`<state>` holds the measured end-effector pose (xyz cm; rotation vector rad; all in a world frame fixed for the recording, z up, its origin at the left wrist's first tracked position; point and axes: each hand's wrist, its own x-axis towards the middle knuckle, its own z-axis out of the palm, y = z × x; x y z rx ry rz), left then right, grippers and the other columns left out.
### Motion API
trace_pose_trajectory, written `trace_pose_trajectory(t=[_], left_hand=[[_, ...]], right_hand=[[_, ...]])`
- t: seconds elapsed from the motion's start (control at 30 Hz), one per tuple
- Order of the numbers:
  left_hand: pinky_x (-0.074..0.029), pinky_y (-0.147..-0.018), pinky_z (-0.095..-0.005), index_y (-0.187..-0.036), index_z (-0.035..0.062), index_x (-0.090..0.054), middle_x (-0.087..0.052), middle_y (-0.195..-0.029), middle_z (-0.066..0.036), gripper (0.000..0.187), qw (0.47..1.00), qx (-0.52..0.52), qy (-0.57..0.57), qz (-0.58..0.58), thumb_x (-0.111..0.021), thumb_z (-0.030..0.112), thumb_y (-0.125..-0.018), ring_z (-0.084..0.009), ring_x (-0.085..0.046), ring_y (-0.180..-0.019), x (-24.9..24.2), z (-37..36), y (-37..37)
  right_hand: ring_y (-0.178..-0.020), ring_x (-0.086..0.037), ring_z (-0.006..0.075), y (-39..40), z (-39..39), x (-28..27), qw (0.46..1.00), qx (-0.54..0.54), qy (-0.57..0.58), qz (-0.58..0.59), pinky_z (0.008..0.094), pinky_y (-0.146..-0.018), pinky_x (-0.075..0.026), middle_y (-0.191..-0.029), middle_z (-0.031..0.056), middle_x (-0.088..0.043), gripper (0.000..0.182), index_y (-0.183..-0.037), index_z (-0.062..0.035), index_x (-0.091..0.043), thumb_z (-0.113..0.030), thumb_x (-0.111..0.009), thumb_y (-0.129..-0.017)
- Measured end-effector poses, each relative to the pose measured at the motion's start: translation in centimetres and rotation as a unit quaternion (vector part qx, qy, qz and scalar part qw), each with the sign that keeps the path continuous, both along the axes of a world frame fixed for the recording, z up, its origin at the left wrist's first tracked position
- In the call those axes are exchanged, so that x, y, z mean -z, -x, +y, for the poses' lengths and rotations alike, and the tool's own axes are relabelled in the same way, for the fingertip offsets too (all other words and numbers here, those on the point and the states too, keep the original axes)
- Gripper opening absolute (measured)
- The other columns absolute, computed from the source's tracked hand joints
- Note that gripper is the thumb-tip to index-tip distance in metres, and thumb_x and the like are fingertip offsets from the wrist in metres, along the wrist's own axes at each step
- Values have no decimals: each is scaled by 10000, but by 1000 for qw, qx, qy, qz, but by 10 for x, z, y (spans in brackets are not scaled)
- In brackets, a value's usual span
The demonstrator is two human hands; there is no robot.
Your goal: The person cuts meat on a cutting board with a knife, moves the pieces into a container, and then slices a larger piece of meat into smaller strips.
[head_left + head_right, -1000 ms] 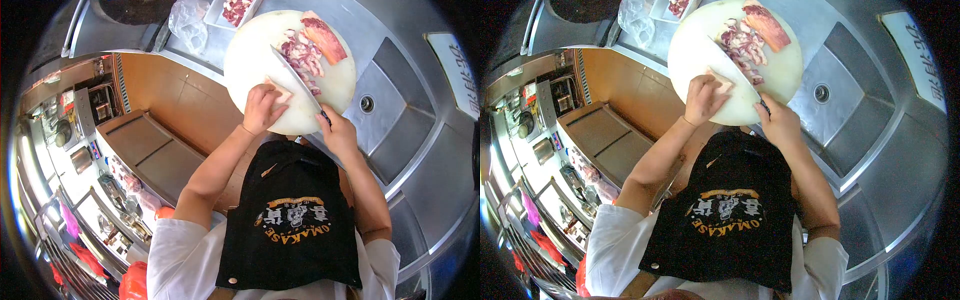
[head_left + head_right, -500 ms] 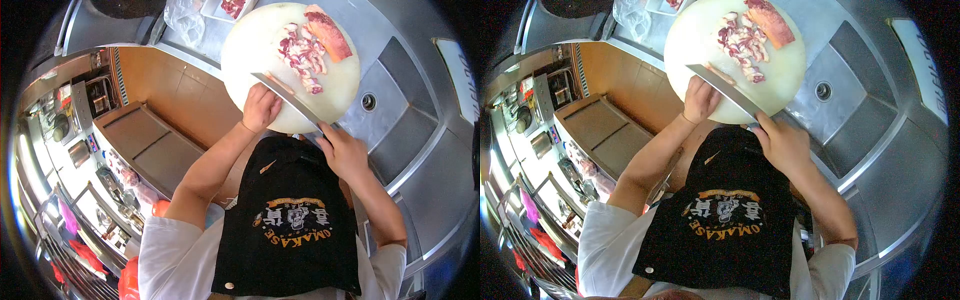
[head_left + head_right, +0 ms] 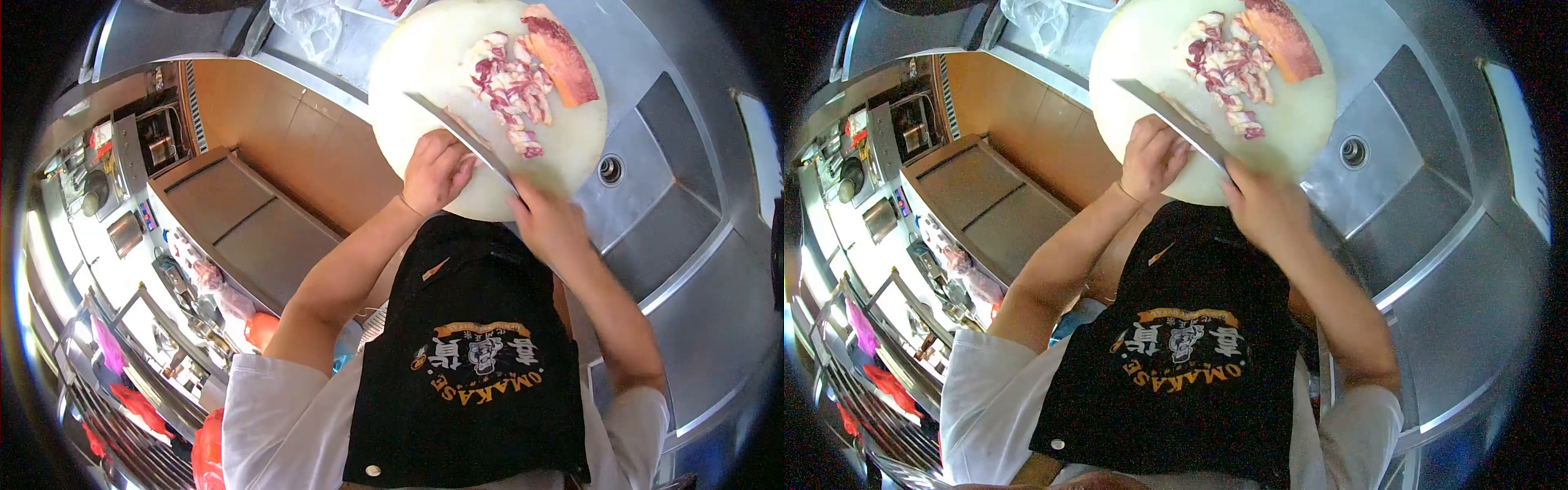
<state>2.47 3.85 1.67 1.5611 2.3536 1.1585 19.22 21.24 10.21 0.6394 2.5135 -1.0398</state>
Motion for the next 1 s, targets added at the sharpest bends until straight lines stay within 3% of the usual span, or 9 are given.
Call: trace_pose_trajectory(t=[0.07,0.13,0.23,0.33,0.47,0.6,0.8,1.0], left_hand=[[-522,-957,-461,-1085,32,-708,-655,-1123,-147,310,1000,10,-7,-1,-794,50,-787,-375,-631,-1078,-2,-2,1],[-529,-950,-453,-1082,37,-705,-658,-1131,-137,300,1000,1,-5,6,-785,36,-793,-367,-640,-1073,-4,-4,-3],[-534,-939,-446,-1078,38,-704,-658,-1126,-132,281,1000,2,-8,8,-778,30,-807,-362,-644,-1064,-4,-1,-2],[-536,-929,-442,-1074,40,-705,-657,-1116,-133,272,1000,-4,-16,8,-777,24,-812,-358,-644,-1058,-4,-3,-4],[-536,-906,-445,-1061,36,-706,-650,-1089,-138,276,1000,-17,6,12,-791,28,-799,-359,-638,-1020,-2,-4,-4],[-532,-871,-449,-1043,22,-705,-640,-1059,-146,276,1000,-14,8,26,-801,37,-785,-367,-621,-968,-2,-3,-4],[-526,-863,-455,-1046,28,-712,-641,-1055,-146,285,1000,-3,0,16,-806,33,-776,-370,-612,-962,0,-4,-1],[-529,-909,-453,-1062,30,-715,-653,-1100,-142,286,1000,-6,-16,-4,-791,33,-786,-367,-629,-1042,2,-2,-2]], right_hand=[[-902,-735,402,61,-5,32,996,-11,6,86,538,-749,-579,-982,155,-766,377,-1329,-185,-658,-408,-589,-1033],[-918,-731,401,103,7,39,993,18,36,114,522,-786,-574,-1014,157,-766,373,-1304,-162,-670,-408,-574,-1040],[-925,-731,396,83,14,16,982,89,-27,166,508,-816,-568,-1042,166,-761,354,-1293,-155,-679,-384,-589,-1038],[-920,-733,388,19,15,-7,980,78,-19,180,496,-790,-572,-1067,154,-760,350,-1313,-162,-677,-349,-632,-1022],[-860,-736,381,-48,7,-39,996,12,-25,86,504,-707,-574,-996,164,-752,378,-1354,-192,-665,-320,-681,-998],[-777,-728,389,-52,1,-45,999,2,-31,28,527,-652,-559,-894,171,-739,382,-1348,-195,-651,-348,-674,-999],[-777,-730,397,37,-8,5,994,-25,-18,107,538,-652,-564,-876,175,-739,378,-1340,-196,-631,-386,-633,-1013],[-817,-738,405,-59,2,-29,999,-6,-40,17,539,-699,-580,-945,172,-758,361,-1354,-200,-636,-374,-603,-1040]])
